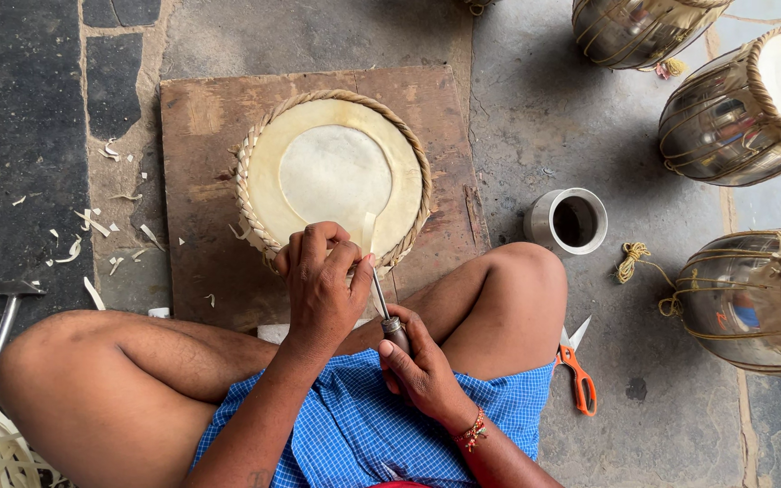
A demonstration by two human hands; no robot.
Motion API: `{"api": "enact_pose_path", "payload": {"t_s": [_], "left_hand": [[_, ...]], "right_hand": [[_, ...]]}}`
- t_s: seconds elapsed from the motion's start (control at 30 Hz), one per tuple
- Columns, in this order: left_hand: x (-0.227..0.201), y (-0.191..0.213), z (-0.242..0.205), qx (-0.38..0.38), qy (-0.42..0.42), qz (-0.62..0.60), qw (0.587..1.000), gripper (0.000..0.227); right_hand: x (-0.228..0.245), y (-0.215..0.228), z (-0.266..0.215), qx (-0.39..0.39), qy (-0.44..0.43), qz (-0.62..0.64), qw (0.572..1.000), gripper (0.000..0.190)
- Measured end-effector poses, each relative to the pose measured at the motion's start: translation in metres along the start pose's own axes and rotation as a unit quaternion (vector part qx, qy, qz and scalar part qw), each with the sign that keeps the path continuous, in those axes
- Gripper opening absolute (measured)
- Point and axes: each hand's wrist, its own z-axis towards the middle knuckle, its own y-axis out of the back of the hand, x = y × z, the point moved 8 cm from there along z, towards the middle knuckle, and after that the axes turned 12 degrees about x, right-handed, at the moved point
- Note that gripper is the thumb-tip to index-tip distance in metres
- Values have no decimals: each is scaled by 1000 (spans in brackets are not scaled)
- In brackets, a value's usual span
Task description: The person is repairing a traditional drum by weaving a white strip around the drumhead's edge. They use a tool to push the strip through the existing rope and a mallet to tighten it. Several finished drums are visible nearby.
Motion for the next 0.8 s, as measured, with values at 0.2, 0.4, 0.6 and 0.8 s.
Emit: {"api": "enact_pose_path", "payload": {"t_s": [0.2, 0.4, 0.6, 0.8], "left_hand": [[2, 0, -7, 12, -40, -11, 999, 13], [16, 4, -5, 18, -59, 6, 998, 9], [44, 14, 0, 46, -77, -42, 995, 12], [31, 17, -2, 111, -122, -51, 985, 18]], "right_hand": [[28, -25, 8, 168, 5, 337, 926, 61], [114, -6, -44, -59, 18, -511, 858, 59], [68, -9, -85, 103, -92, -519, 844, 48], [47, -49, -6, 111, 63, -650, 750, 38]]}}
